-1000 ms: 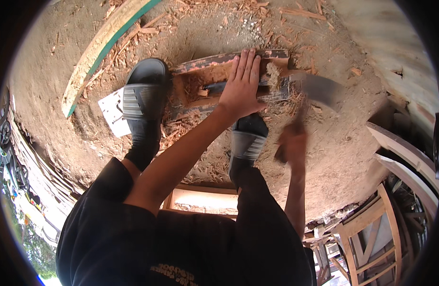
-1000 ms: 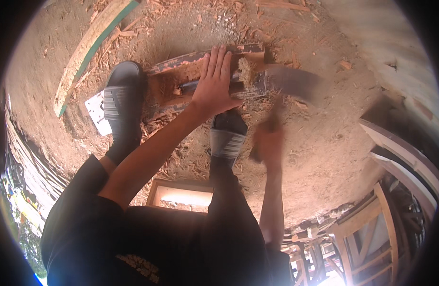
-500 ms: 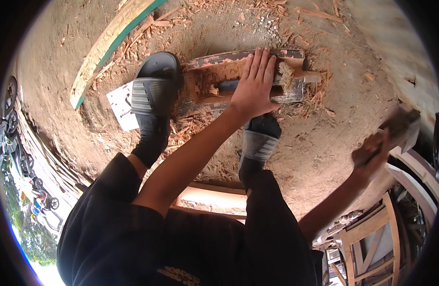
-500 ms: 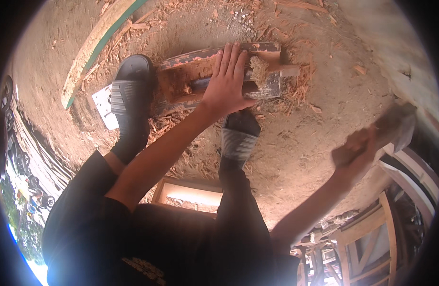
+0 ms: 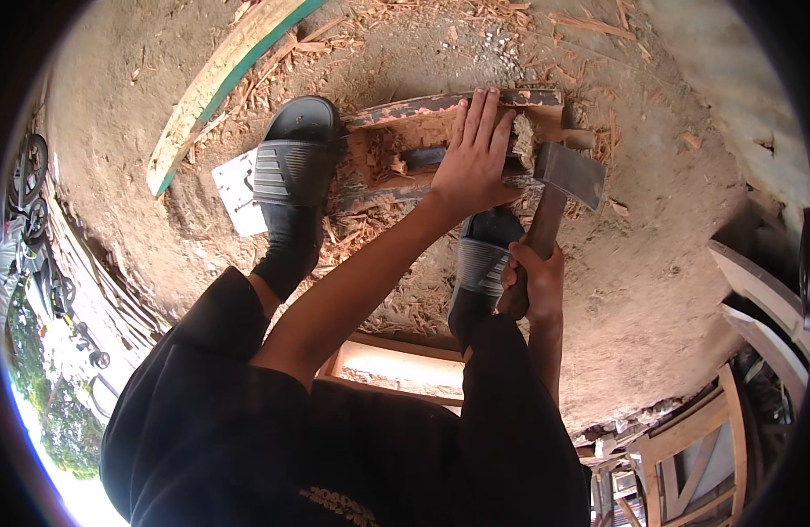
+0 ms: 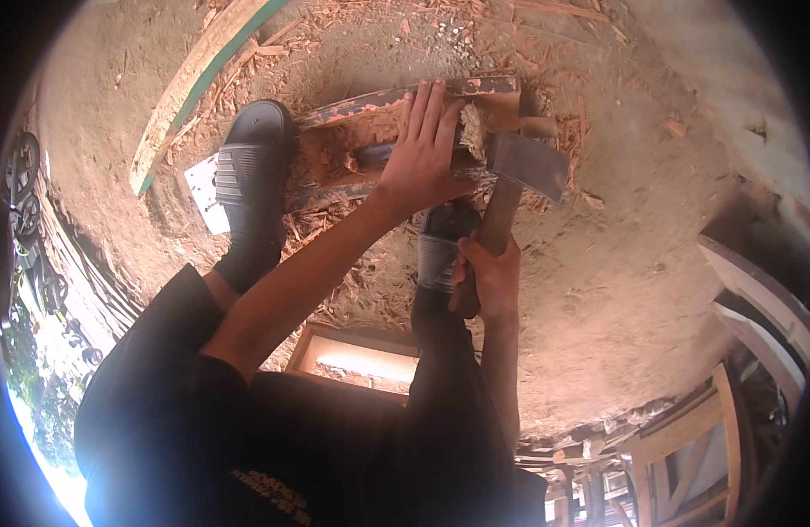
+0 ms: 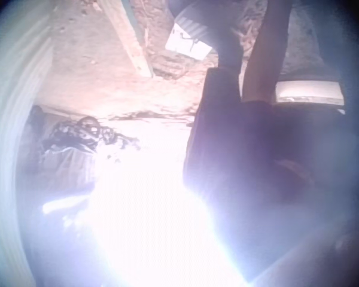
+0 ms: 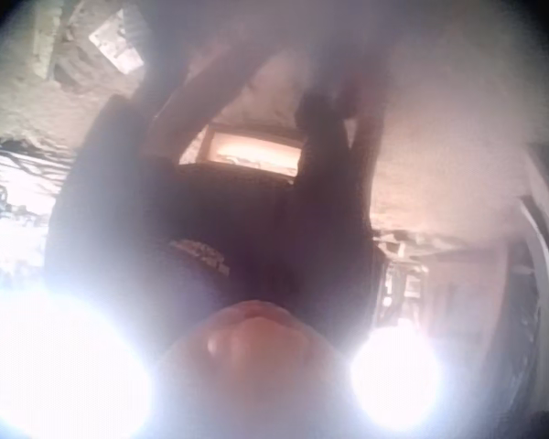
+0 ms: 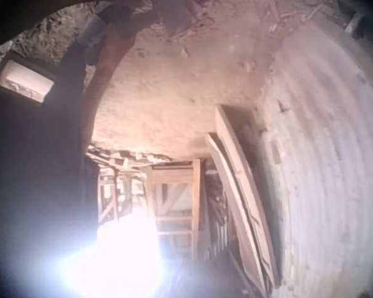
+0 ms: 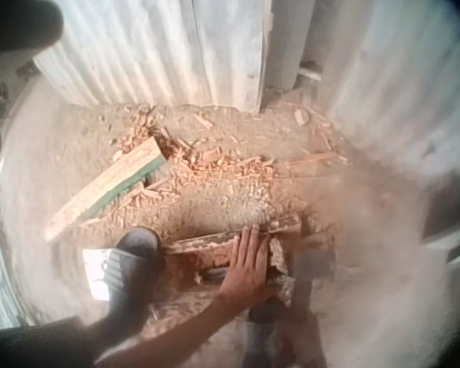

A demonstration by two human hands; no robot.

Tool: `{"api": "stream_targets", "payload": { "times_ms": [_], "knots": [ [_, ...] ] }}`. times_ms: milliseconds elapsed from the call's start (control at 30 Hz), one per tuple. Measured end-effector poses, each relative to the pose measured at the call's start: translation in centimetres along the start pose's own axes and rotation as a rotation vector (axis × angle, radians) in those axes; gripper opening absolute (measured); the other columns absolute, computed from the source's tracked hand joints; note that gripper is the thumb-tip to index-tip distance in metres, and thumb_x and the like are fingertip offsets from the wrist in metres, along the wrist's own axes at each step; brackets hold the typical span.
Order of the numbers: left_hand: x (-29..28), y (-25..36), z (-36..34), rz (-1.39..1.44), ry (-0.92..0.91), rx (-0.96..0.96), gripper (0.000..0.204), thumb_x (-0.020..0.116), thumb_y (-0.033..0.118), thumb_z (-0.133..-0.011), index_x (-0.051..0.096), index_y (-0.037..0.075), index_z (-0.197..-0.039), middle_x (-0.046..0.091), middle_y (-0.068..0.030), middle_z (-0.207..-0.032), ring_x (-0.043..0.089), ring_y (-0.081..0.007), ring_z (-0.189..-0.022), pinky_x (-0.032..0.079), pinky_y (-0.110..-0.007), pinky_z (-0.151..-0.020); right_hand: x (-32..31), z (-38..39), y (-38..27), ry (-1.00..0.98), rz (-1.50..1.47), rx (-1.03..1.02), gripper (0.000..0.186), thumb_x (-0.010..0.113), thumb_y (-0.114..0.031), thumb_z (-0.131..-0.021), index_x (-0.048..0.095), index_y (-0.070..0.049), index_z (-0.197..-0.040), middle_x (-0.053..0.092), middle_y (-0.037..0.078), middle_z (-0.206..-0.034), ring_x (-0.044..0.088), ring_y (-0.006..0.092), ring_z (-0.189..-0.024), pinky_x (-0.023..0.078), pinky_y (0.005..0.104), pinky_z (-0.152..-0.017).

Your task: The person carves a rectangular piece of wood using a chisel and a small axe. They repeatedly strike the chisel with the axe to remove wood shavings and shape the piece. The person occasionally clears debris from the work area with their hand.

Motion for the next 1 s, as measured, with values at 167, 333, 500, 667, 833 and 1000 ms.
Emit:
{"api": "stream_targets", "payload": {
  "times_ms": [167, 333, 500, 667, 833, 1000],
  "knots": [
    [-1.7, 1.1, 1.1, 0.115, 0.138, -0.085, 0.100, 0.079, 0.053, -0.065, 0.035, -0.006, -0.132, 0.035, -0.0271, -0.138, 0.035, -0.0414, -0.127, 0.028, -0.053, -0.105, -5.4, 1.9, 2.4, 0.156, -0.072, -0.064, 0.013, 0.062, -0.005, -0.081, 0.050, -0.003, -0.085, 0.049, 0.005, -0.062, 0.050, 0.0141, -0.045, 0.042, 0.0288, -0.041],
    [0.1, -0.3, -0.5, 0.080, 0.023, -0.405, 0.084, 0.069, 0.063, -0.071, 0.051, -0.006, -0.114, 0.056, -0.0237, -0.111, 0.054, -0.0374, -0.105, 0.037, -0.048, -0.094, -12.7, 3.1, 5.1, 0.347, -0.167, -0.048, 0.012, 0.062, -0.009, -0.083, 0.051, -0.006, -0.080, 0.047, 0.003, -0.064, 0.047, 0.0127, -0.050, 0.041, 0.0285, -0.046],
    [2.1, -1.6, -1.7, 0.130, -0.211, -0.495, 0.069, 0.060, 0.063, -0.079, 0.062, -0.003, -0.099, 0.065, -0.0185, -0.087, 0.064, -0.0339, -0.086, 0.048, -0.049, -0.084, -16.3, 3.1, 10.2, 0.452, -0.296, 0.018, 0.014, 0.064, -0.011, -0.080, 0.051, -0.006, -0.079, 0.047, 0.003, -0.064, 0.047, 0.0131, -0.053, 0.042, 0.0284, -0.049],
    [-1.7, -3.0, -1.3, 0.386, -0.284, -0.471, 0.051, 0.057, 0.050, -0.087, 0.064, 0.000, -0.092, 0.067, -0.0127, -0.084, 0.065, -0.0198, -0.072, 0.054, -0.034, -0.066, -14.8, 1.7, 11.2, 0.460, -0.432, -0.025, 0.016, 0.064, -0.011, -0.076, 0.051, -0.004, -0.083, 0.047, 0.005, -0.066, 0.048, 0.0152, -0.055, 0.044, 0.0306, -0.051],
    [-12.0, -10.4, 3.3, 1.168, 0.263, -0.296, 0.035, 0.042, 0.039, -0.094, 0.054, 0.009, -0.083, 0.052, -0.0024, -0.064, 0.052, -0.0135, -0.058, 0.044, -0.026, -0.051, -15.1, 1.7, 11.2, 0.495, -0.463, -0.041, 0.017, 0.064, -0.011, -0.077, 0.050, -0.005, -0.084, 0.048, 0.005, -0.067, 0.049, 0.0167, -0.054, 0.045, 0.0323, -0.051],
    [-12.2, -12.0, 6.3, 1.456, 0.266, -0.435, 0.037, 0.043, 0.043, -0.089, 0.050, 0.007, -0.083, 0.052, -0.0076, -0.065, 0.054, -0.0169, -0.058, 0.042, -0.028, -0.045, -14.7, 1.7, 11.0, 0.471, -0.443, -0.029, 0.018, 0.065, -0.011, -0.080, 0.048, -0.007, -0.081, 0.047, 0.003, -0.066, 0.048, 0.0142, -0.056, 0.045, 0.0300, -0.054]
  ]
}}
Point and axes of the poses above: each hand's wrist, its own z-axis away from the middle knuckle, its own x-axis out of the palm, y = z × x, the point moved 10 cm from there along -z, towards the middle knuckle
